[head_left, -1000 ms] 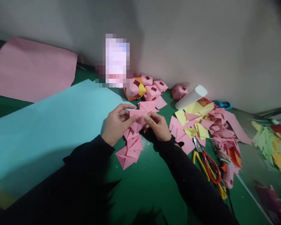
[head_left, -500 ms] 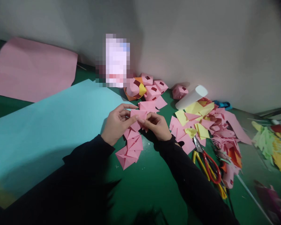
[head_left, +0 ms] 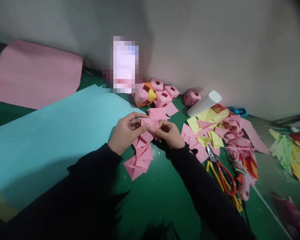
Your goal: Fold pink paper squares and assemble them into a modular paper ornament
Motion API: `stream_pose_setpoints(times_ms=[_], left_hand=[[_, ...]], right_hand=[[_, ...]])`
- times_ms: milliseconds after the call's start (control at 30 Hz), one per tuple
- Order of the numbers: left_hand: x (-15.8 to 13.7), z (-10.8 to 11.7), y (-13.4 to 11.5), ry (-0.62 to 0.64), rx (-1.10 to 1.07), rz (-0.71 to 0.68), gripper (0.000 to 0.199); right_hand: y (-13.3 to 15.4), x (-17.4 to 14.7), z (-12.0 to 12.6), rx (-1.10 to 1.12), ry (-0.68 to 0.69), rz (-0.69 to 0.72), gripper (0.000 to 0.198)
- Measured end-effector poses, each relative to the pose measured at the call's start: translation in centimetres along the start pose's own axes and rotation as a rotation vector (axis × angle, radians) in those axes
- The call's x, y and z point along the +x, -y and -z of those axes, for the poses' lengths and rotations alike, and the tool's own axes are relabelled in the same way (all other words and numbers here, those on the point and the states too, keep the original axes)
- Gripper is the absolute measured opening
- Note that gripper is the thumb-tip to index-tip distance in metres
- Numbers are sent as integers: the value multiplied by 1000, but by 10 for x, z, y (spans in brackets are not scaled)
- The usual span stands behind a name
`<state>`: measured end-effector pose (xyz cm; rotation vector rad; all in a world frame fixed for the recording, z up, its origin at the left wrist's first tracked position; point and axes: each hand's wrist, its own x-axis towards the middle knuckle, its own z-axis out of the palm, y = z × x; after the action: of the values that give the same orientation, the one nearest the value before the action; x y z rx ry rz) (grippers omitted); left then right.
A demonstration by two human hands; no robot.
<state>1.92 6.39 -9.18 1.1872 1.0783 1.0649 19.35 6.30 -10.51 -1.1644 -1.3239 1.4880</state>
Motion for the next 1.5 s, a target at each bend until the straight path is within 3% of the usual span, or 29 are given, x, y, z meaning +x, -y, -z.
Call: stream_pose_setpoints(times_ms=[600,1000,1500], left_hand=[[-1,-1,2,-43,15,-10,34],[-1,-2,2,-83,25,-2,28],[0,-1,4,-52,50,-1,36]], right_hand=[[-6,1,2,13,0,50,28],[-6,0,2,13,-21,55,32],[-3,0,0,-26,-13,64,34]])
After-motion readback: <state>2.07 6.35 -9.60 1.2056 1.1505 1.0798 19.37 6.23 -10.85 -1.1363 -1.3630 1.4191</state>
